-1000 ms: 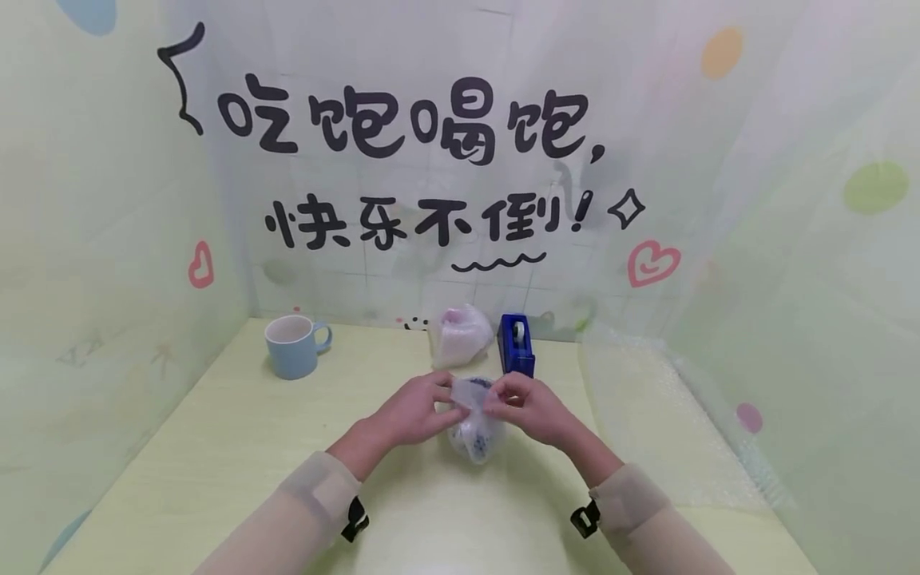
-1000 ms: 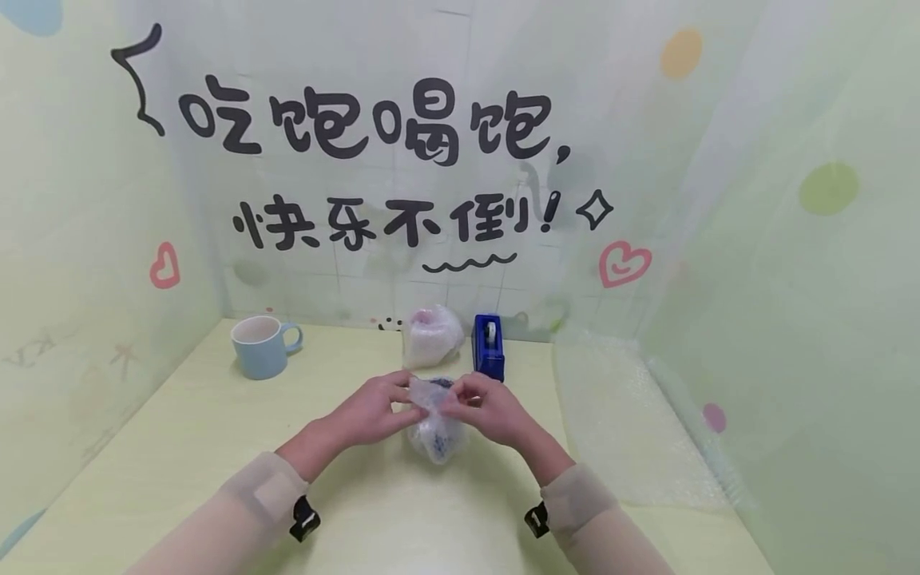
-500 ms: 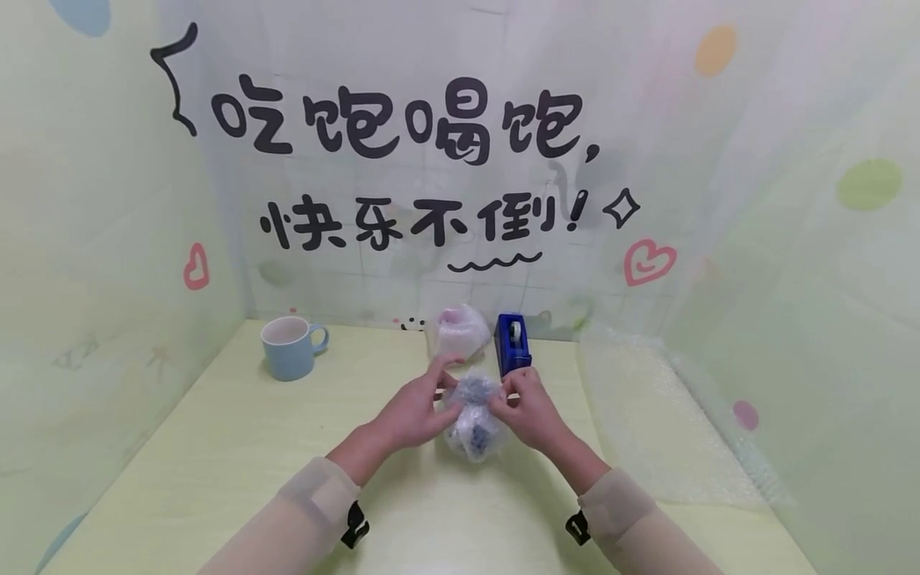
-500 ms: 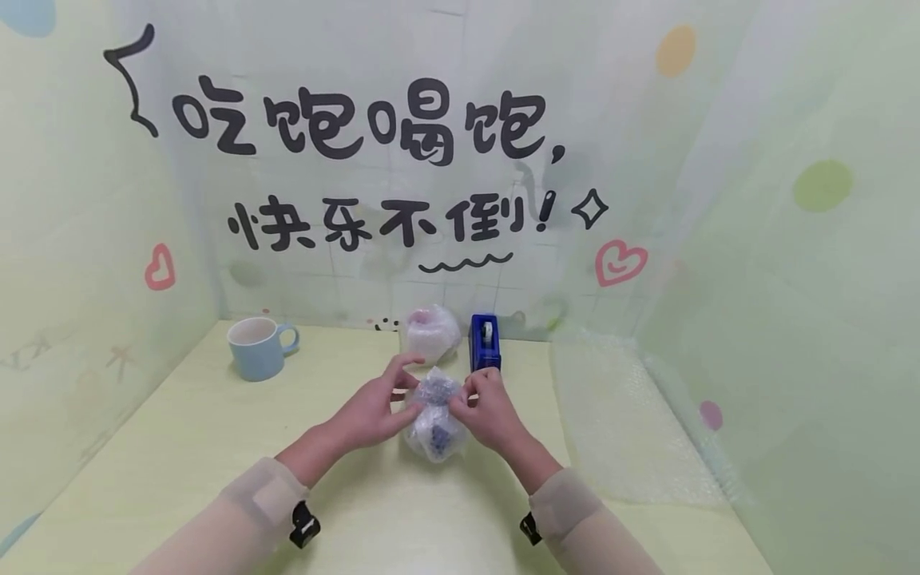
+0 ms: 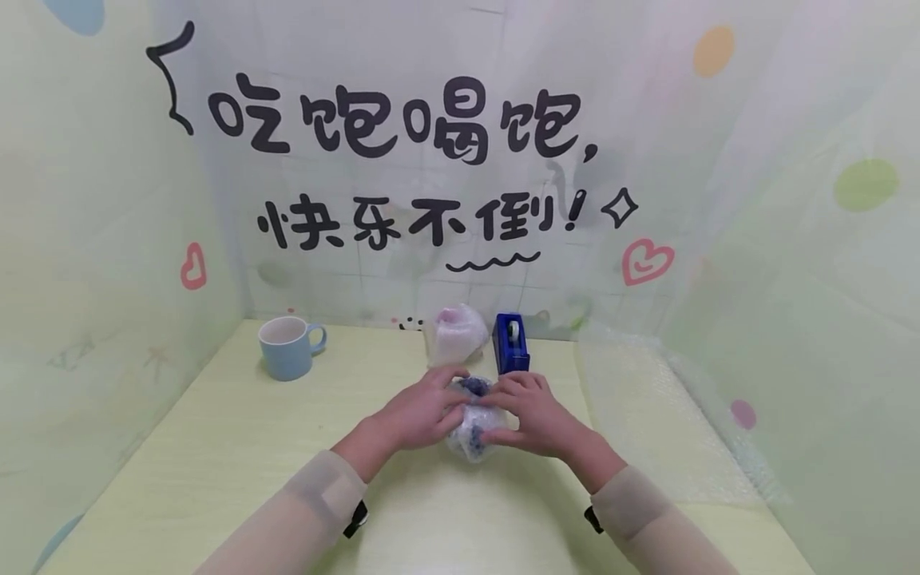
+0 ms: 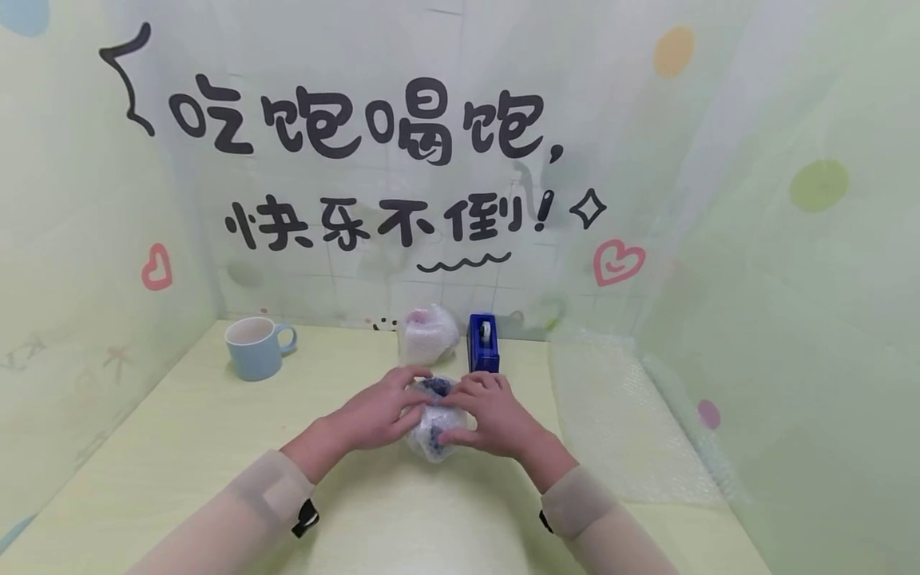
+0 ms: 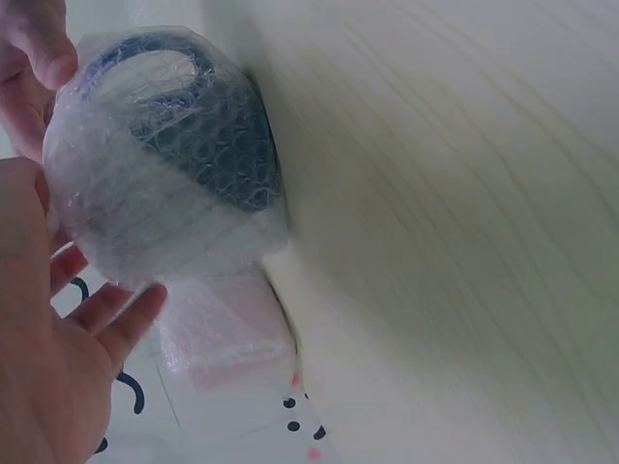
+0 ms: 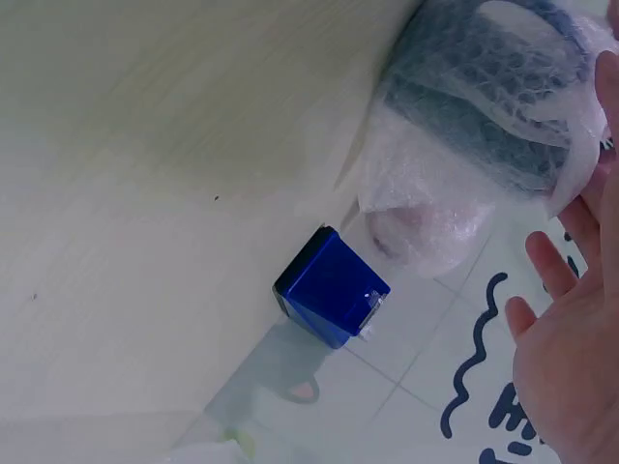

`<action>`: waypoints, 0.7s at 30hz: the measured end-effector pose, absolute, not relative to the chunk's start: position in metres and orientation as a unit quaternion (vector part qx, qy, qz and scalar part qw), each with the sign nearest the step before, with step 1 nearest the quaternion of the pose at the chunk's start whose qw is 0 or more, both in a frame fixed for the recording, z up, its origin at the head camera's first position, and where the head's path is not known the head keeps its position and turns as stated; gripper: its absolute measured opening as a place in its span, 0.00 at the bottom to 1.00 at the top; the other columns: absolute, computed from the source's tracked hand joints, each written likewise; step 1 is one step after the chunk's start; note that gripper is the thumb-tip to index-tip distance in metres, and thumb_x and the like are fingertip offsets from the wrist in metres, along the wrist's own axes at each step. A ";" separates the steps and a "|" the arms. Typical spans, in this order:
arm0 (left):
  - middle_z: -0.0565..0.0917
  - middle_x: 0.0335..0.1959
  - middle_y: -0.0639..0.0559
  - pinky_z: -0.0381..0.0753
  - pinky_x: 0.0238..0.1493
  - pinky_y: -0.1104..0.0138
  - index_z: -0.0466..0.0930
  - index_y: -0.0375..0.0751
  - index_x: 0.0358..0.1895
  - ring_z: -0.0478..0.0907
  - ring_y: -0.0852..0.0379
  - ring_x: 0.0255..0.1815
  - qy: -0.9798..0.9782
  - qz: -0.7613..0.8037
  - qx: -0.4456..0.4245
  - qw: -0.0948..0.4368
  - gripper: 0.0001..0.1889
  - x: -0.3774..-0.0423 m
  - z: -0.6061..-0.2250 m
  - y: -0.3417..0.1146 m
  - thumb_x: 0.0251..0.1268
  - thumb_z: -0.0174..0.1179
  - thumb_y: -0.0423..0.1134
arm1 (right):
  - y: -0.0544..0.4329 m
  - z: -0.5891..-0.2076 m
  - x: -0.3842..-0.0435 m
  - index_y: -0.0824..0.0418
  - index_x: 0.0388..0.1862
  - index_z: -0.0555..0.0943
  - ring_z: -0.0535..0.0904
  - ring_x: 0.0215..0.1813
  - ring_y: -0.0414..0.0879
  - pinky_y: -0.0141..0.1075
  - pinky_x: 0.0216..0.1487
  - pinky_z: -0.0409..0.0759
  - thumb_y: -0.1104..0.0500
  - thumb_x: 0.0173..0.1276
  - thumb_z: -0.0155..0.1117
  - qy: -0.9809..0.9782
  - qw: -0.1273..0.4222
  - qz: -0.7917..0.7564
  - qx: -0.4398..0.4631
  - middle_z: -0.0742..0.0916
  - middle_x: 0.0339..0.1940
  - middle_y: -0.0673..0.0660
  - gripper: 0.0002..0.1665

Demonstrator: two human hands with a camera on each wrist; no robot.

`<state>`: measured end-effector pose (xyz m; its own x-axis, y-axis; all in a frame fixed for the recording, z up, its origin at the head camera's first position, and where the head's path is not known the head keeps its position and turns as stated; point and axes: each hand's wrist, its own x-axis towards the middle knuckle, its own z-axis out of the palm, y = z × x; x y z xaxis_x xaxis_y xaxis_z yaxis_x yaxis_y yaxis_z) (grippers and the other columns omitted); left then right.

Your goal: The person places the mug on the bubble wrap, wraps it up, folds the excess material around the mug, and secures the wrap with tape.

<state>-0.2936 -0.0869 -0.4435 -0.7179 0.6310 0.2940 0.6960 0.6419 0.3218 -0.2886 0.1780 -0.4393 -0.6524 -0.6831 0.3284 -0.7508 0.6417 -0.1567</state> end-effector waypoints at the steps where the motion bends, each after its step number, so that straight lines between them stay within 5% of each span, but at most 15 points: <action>1: 0.72 0.80 0.38 0.82 0.72 0.43 0.92 0.45 0.59 0.73 0.37 0.79 -0.904 -0.211 -0.364 0.073 0.18 -0.293 -0.444 -0.086 0.81 0.53 0.41 | 0.179 -0.439 -0.288 0.50 0.63 0.89 0.70 0.78 0.65 0.68 0.75 0.68 0.40 0.69 0.79 -0.905 0.096 0.147 0.388 0.82 0.71 0.60 0.28; 3: 0.70 0.81 0.37 0.82 0.71 0.41 0.92 0.45 0.57 0.72 0.35 0.79 -0.909 -0.210 -0.354 0.063 0.18 -0.293 -0.443 -0.083 0.81 0.51 0.42 | 0.179 -0.438 -0.288 0.51 0.64 0.88 0.65 0.83 0.72 0.73 0.78 0.66 0.40 0.71 0.78 -0.914 0.045 0.176 0.362 0.76 0.79 0.67 0.28; 5: 0.70 0.81 0.35 0.82 0.70 0.40 0.92 0.46 0.54 0.74 0.34 0.78 -0.913 -0.213 -0.345 0.052 0.18 -0.294 -0.443 -0.082 0.81 0.50 0.42 | 0.177 -0.438 -0.290 0.50 0.65 0.86 0.75 0.76 0.69 0.66 0.74 0.76 0.39 0.74 0.76 -0.917 -0.010 0.213 0.338 0.79 0.76 0.67 0.27; 9: 0.70 0.81 0.36 0.85 0.65 0.44 0.92 0.47 0.53 0.77 0.35 0.73 -0.917 -0.219 -0.331 0.039 0.18 -0.294 -0.444 -0.081 0.80 0.50 0.43 | 0.174 -0.438 -0.295 0.50 0.65 0.83 0.88 0.52 0.48 0.43 0.54 0.88 0.38 0.79 0.70 -0.908 -0.088 0.250 0.323 0.92 0.53 0.54 0.26; 10: 0.70 0.80 0.36 0.85 0.64 0.45 0.91 0.47 0.53 0.78 0.36 0.72 -0.916 -0.222 -0.331 0.042 0.18 -0.294 -0.445 -0.081 0.80 0.51 0.43 | 0.174 -0.439 -0.296 0.49 0.64 0.83 0.87 0.47 0.43 0.39 0.49 0.87 0.38 0.79 0.70 -0.906 -0.093 0.251 0.326 0.92 0.48 0.50 0.24; 17: 0.84 0.63 0.44 0.88 0.63 0.51 0.88 0.39 0.59 0.84 0.46 0.60 -0.889 -0.260 -0.353 0.128 0.15 -0.290 -0.454 -0.089 0.76 0.65 0.42 | 0.175 -0.437 -0.299 0.49 0.63 0.85 0.85 0.48 0.41 0.37 0.50 0.86 0.39 0.78 0.71 -0.907 -0.107 0.244 0.326 0.92 0.49 0.49 0.23; 21: 0.90 0.57 0.47 0.84 0.70 0.50 0.91 0.38 0.56 0.83 0.46 0.64 -0.869 -0.249 -0.402 0.145 0.16 -0.291 -0.453 -0.093 0.77 0.68 0.45 | 0.176 -0.433 -0.302 0.50 0.63 0.85 0.83 0.45 0.41 0.36 0.47 0.84 0.39 0.78 0.72 -0.908 -0.108 0.245 0.322 0.91 0.49 0.49 0.24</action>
<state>-0.2907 -0.0934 -0.4528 -0.6347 0.6270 0.4517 0.7711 0.5522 0.3170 -0.3018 0.1758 -0.4327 -0.7693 -0.6378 -0.0375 -0.5323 0.6723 -0.5144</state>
